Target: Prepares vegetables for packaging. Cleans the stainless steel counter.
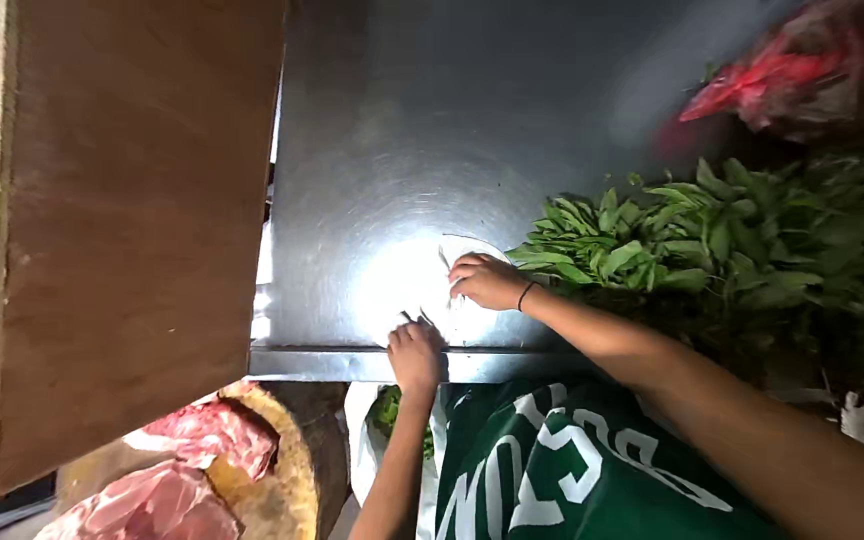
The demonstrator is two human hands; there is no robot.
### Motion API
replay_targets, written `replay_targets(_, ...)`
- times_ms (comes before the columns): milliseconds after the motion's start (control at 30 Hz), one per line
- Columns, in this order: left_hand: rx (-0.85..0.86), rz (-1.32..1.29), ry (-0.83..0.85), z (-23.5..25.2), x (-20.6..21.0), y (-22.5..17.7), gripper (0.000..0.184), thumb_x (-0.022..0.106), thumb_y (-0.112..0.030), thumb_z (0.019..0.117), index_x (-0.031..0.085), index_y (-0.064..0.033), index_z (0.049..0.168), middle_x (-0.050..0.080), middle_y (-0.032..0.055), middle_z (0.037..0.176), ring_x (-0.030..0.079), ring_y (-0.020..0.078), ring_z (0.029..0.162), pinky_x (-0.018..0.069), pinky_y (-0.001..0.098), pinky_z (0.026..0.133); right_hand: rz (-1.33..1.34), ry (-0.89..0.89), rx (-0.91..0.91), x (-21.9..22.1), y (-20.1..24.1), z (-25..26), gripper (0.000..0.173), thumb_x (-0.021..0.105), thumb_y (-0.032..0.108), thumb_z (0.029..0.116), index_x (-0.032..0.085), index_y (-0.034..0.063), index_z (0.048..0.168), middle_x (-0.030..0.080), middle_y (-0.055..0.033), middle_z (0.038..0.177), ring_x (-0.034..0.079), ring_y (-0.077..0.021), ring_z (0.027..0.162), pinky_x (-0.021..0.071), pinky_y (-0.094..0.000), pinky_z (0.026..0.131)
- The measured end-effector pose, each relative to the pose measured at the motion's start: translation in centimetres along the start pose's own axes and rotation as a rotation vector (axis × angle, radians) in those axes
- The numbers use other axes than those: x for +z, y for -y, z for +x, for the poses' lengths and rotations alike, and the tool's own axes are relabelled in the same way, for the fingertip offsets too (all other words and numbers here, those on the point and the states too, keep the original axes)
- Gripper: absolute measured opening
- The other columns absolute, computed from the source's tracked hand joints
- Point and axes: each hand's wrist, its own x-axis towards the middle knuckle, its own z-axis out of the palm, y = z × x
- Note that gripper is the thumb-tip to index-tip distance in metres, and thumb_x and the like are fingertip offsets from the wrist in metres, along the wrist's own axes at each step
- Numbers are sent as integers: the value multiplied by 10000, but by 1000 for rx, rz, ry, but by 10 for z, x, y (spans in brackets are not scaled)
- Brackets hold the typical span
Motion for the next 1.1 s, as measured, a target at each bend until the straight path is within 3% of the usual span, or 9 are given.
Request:
replay_targets(167,277,-38,141,-16,18,-64,485,673,-458,907,689,-70,1198,691,157,1225,602,390,1236,535,591,933,3,-61,174,-34,17,-97,166,714,207,908,788,248,1052,642,32,1350,487,-184,1379,378,-444,1193)
replay_targets(233,343,-62,215,-2,19,-64,454,708,-492,881,720,-148,1176,724,108,1182,639,355,1200,542,591,953,-38,-266,289,-56,44,-148,191,746,303,912,769,228,1086,602,31,1415,413,-180,1451,341,-431,1233)
replay_targets(333,402,-49,319,17,15,-54,374,722,-493,875,732,-238,1148,752,54,1102,699,307,1092,555,602,938,-125,-752,521,-74,73,-244,230,767,323,908,743,123,1019,674,-35,1290,545,-221,1340,467,-442,1144)
replay_targets(500,451,47,384,33,18,-53,350,699,-516,875,724,-304,1152,753,18,1086,721,267,1027,578,618,859,-193,-796,1490,-73,88,-393,1056,804,715,716,456,113,1510,365,-166,1616,356,-388,1481,364,-604,1176)
replay_targets(600,448,70,408,36,19,-48,382,708,-529,864,727,-284,1156,753,35,1083,722,279,1021,579,620,861,-91,-689,1571,-55,81,-392,1494,902,747,497,156,179,1660,189,-182,1697,250,-416,1536,320,-647,1195)
replay_targets(733,491,-4,364,38,35,-38,378,730,-522,851,727,-293,1152,759,28,1038,731,274,982,583,635,839,-194,-583,1693,-26,59,-361,1657,759,955,301,92,297,1667,102,-247,1699,236,-482,1521,304,-689,1163)
replay_targets(833,477,-21,280,38,51,-33,398,744,-530,842,725,-270,1142,763,33,1024,721,301,1025,581,625,855,-251,-634,1747,-16,43,-348,1572,827,870,385,121,295,1666,107,-284,1684,246,-533,1493,278,-718,1149)
replay_targets(1000,375,50,271,37,58,-39,442,753,-552,806,719,-268,1143,754,64,1060,695,353,1091,563,677,810,-456,-786,1848,3,9,-349,1282,805,736,592,252,246,1639,478,-275,1495,499,-500,1319,384,-710,1045)
replay_targets(1100,383,48,313,43,57,-38,412,739,-566,807,722,-312,1130,763,13,1037,718,289,1048,573,650,828,-335,-814,1920,-19,-8,-362,1097,769,665,729,334,162,1600,551,-279,1410,548,-500,1264,406,-717,1028)
